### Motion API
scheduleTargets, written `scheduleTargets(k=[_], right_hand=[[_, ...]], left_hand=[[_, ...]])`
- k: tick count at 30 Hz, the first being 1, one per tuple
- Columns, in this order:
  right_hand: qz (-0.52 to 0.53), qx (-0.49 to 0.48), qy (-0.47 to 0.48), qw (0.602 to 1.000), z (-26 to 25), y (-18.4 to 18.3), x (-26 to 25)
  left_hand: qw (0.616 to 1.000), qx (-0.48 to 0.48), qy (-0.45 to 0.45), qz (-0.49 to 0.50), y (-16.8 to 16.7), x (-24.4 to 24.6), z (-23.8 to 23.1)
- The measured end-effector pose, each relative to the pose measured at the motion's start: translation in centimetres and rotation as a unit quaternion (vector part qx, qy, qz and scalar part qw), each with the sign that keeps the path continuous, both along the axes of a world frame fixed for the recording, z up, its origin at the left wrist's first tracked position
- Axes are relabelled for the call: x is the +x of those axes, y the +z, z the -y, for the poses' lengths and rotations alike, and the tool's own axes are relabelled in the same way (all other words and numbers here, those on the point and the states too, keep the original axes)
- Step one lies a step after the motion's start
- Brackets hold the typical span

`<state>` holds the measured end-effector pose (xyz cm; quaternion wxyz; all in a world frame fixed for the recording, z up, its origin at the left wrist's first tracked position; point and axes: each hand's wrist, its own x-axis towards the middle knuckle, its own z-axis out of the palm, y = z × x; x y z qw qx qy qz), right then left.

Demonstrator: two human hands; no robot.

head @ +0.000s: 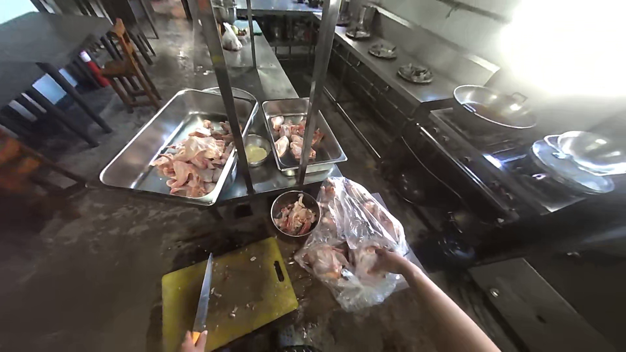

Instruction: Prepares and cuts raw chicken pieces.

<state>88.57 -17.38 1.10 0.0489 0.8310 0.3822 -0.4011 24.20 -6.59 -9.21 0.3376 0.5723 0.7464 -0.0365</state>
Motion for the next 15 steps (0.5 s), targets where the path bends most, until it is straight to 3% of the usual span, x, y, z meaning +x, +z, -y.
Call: scheduleTargets(k=[2,5,8,11,15], right_hand=[[-0.055,-0.027,-0.002,0.998,-1.4,1.8,-2.0],[-0.073,0.002,-0.041,0.996,-1.2,0.8,-2.5],[0.002,0.080,0.009,0.997,-0.1,-1.1,-2.6],[0.072,0.085,0.059,0.992,0.9,-1.2,-4.6],[0.079,0.272,0.089,0.955,3.2,1.0,-5.9]], left_hand=[[1.000,0.001,-0.009,-0.002,0.1,-0.2,-0.1],[1.000,0.005,-0.007,0.001,0.1,-0.4,0.1],[0.999,0.016,0.024,0.036,-0.1,-0.1,0.3],[0.998,0.011,0.032,0.053,-0.2,-0.2,0.5],[0.998,-0.007,0.017,0.054,-0.5,-1.0,-0.1]])
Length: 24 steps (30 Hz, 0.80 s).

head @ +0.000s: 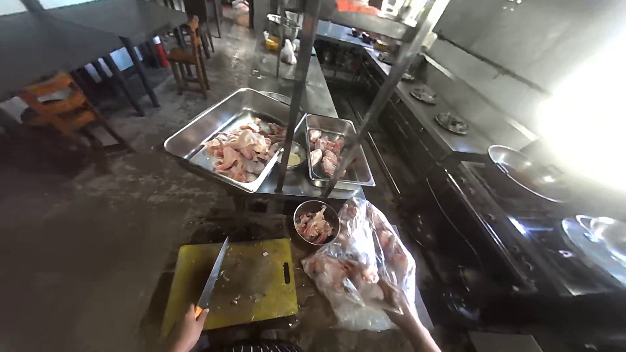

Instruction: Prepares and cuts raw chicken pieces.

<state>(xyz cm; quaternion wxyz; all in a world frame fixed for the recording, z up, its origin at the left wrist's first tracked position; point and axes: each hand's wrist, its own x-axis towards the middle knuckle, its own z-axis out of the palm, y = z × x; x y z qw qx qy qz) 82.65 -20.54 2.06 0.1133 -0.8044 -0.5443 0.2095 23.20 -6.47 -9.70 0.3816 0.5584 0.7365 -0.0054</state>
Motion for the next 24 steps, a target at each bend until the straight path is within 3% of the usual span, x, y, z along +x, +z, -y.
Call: scheduleTargets(k=[5,9,12,15,19,24], right_hand=[[0.184,0.136,0.094,0.969,-0.6,7.6,-2.6],[0.232,0.254,0.147,0.927,-3.5,10.4,-7.0],[0.229,0.253,0.180,0.923,-6.5,10.9,-12.2],[0.225,0.235,0.203,0.924,-9.7,8.0,-17.9],[0.174,0.110,0.160,0.966,-12.9,2.0,-26.5],[0.115,0.016,0.110,0.987,-12.9,-5.6,-37.0]], left_hand=[[0.999,-0.024,-0.029,0.005,1.0,-0.5,-0.3],[0.999,-0.018,-0.010,0.029,1.2,-0.8,-0.5],[0.999,-0.019,-0.005,0.032,1.2,-0.9,-0.5],[0.998,-0.035,-0.015,0.049,1.5,-1.4,-0.7],[0.996,-0.043,-0.041,0.062,2.3,-3.2,-0.3],[0.997,-0.028,-0.041,0.063,2.4,-8.7,1.1]])
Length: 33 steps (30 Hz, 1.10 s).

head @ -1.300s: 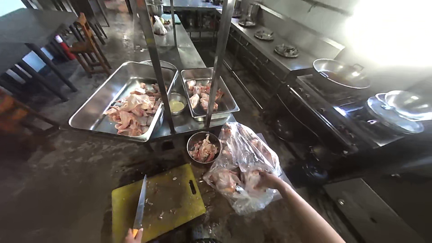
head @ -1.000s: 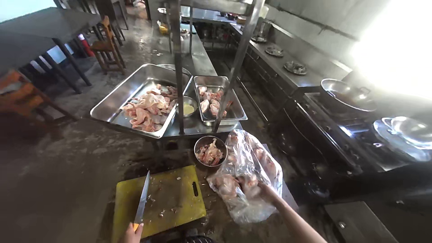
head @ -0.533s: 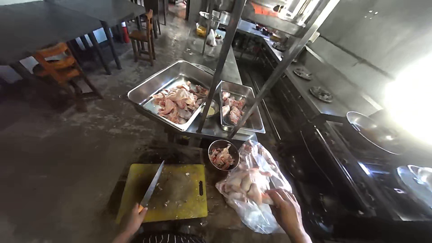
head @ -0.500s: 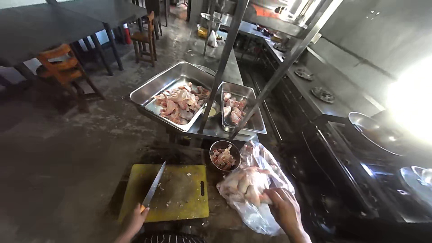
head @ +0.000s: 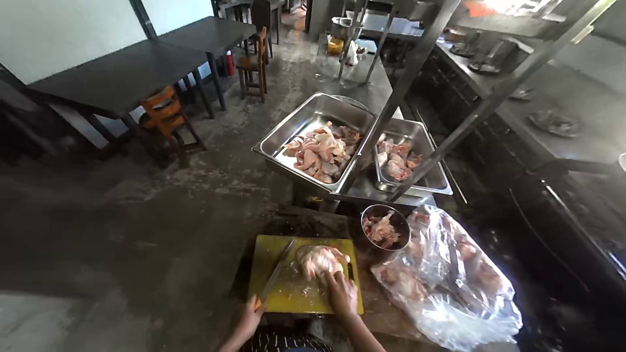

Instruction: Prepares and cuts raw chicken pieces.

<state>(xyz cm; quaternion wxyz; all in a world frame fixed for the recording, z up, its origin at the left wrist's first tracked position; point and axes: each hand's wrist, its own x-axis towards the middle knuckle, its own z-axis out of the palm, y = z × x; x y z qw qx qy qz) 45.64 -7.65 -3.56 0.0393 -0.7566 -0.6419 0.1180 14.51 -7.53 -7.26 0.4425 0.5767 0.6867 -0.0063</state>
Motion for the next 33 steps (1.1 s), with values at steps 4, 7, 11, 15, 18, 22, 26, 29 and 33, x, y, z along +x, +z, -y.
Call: scheduleTargets(k=[4,7,11,15,18,22,26,29,33], right_hand=[[-0.015,-0.026,-0.055,0.998,1.8,-1.4,-4.7],[-0.053,-0.152,-0.159,0.974,3.0,-0.6,-5.5],[-0.158,-0.203,-0.196,0.946,4.7,-1.6,-5.1],[-0.241,-0.061,-0.213,0.945,5.9,-1.7,-5.2],[-0.285,0.036,-0.244,0.926,6.0,-1.4,-5.1],[-0.273,0.046,-0.260,0.925,6.4,-1.1,-4.5],[-0.234,0.058,-0.252,0.937,7.2,-1.6,-3.8],[-0.219,0.078,-0.263,0.936,8.2,-2.5,-3.8],[-0.243,0.085,-0.288,0.922,9.0,-2.7,-4.4]], left_hand=[[0.999,0.002,-0.038,-0.037,3.1,-4.9,0.7],[0.990,0.020,-0.116,-0.073,6.6,-7.0,1.1],[0.965,0.043,-0.241,-0.095,8.8,-7.3,0.7],[0.932,0.075,-0.343,-0.088,9.1,-4.9,-1.2],[0.906,0.074,-0.398,-0.126,11.2,-1.1,-4.5],[0.847,0.120,-0.486,-0.180,13.8,3.3,-7.9],[0.790,0.135,-0.557,-0.220,16.5,7.3,-9.8],[0.769,0.140,-0.581,-0.227,16.5,9.7,-10.0],[0.776,0.131,-0.578,-0.216,14.4,12.0,-8.8]])
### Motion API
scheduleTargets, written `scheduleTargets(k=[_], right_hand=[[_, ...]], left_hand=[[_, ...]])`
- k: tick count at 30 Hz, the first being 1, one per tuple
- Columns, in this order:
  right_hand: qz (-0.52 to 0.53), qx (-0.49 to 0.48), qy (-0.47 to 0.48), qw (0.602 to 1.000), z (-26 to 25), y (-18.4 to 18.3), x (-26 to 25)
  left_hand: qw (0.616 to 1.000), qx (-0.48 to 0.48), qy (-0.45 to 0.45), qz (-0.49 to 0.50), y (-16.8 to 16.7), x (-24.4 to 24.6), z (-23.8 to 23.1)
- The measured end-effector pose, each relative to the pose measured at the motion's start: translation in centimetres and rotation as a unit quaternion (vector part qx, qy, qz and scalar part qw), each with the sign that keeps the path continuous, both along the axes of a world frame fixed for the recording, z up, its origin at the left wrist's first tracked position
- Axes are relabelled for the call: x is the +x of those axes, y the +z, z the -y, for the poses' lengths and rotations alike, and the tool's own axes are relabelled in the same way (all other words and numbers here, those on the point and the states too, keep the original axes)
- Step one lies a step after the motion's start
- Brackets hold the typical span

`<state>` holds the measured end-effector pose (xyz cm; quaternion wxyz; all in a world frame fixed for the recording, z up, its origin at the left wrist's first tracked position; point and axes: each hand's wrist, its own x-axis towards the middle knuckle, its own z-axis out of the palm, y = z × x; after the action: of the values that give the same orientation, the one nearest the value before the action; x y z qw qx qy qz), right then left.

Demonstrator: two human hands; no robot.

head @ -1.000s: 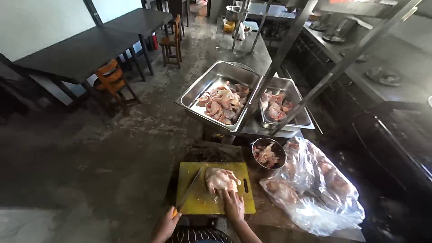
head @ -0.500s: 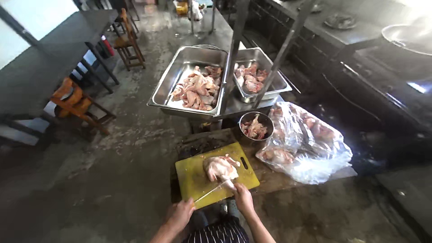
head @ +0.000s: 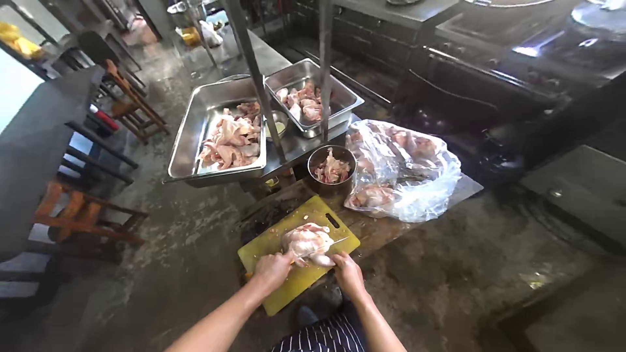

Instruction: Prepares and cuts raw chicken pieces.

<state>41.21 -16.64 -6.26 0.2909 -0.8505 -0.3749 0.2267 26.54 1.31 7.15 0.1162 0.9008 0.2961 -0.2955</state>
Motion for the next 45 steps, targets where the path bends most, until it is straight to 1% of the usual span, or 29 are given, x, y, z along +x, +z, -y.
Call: scheduleTargets(k=[4,6,8,11,15,17,19,22,26,28,30,33,37,39,41,43,45], right_hand=[[0.026,-0.014,-0.004,1.000,-0.3,0.6,0.0],[0.045,-0.022,-0.005,0.999,-0.6,1.1,0.2],[0.068,-0.024,-0.009,0.997,-0.9,1.4,0.6],[0.089,-0.004,-0.016,0.996,-1.2,1.4,1.3],[0.065,0.019,-0.018,0.998,-1.6,1.7,2.8],[0.057,0.011,0.001,0.998,-2.0,2.1,3.3],[0.056,-0.013,0.025,0.998,-2.4,2.8,3.4],[0.057,-0.057,0.058,0.995,-2.6,4.1,3.3],[0.042,-0.110,0.068,0.991,-2.5,5.1,2.3],[0.032,-0.125,0.059,0.990,-2.2,5.4,2.0],[0.025,-0.140,0.056,0.988,-1.8,5.5,1.8],[0.026,-0.174,0.088,0.980,-0.5,4.7,2.0],[0.016,-0.208,0.135,0.969,1.7,0.6,2.7],[-0.003,-0.235,0.146,0.961,1.9,-1.6,3.1],[-0.018,-0.271,0.157,0.950,1.5,-2.7,3.3],[-0.002,-0.295,0.171,0.940,0.2,-1.6,3.1],[0.027,-0.296,0.173,0.939,-1.4,1.0,2.1]], left_hand=[[0.999,-0.019,0.031,0.009,-1.5,1.7,2.3],[0.998,-0.011,0.057,0.010,-2.1,2.1,2.7],[0.998,0.007,0.069,0.008,-2.1,1.9,2.7],[0.997,0.013,0.079,-0.006,-0.8,-0.1,2.1],[0.989,-0.001,0.126,-0.073,2.7,-3.7,3.0],[0.985,-0.004,0.143,-0.097,3.9,-4.2,3.9],[0.980,-0.020,0.168,-0.106,4.1,-3.4,4.7],[0.976,-0.032,0.197,-0.089,2.5,-1.2,5.9],[0.968,-0.057,0.238,-0.046,-1.6,2.2,6.2],[0.969,-0.064,0.237,-0.019,-3.5,3.1,5.6],[0.972,-0.070,0.223,-0.012,-4.5,3.7,4.7],[0.980,-0.069,0.185,0.002,-5.4,3.3,3.4],[0.987,-0.066,0.145,0.014,-5.3,2.6,2.1],[0.988,-0.074,0.132,0.011,-5.2,2.6,1.7],[0.991,-0.074,0.115,0.013,-5.2,2.3,1.4],[0.992,-0.064,0.105,0.010,-5.1,2.2,1.1],[0.992,-0.054,0.111,0.006,-5.2,2.1,1.2]])
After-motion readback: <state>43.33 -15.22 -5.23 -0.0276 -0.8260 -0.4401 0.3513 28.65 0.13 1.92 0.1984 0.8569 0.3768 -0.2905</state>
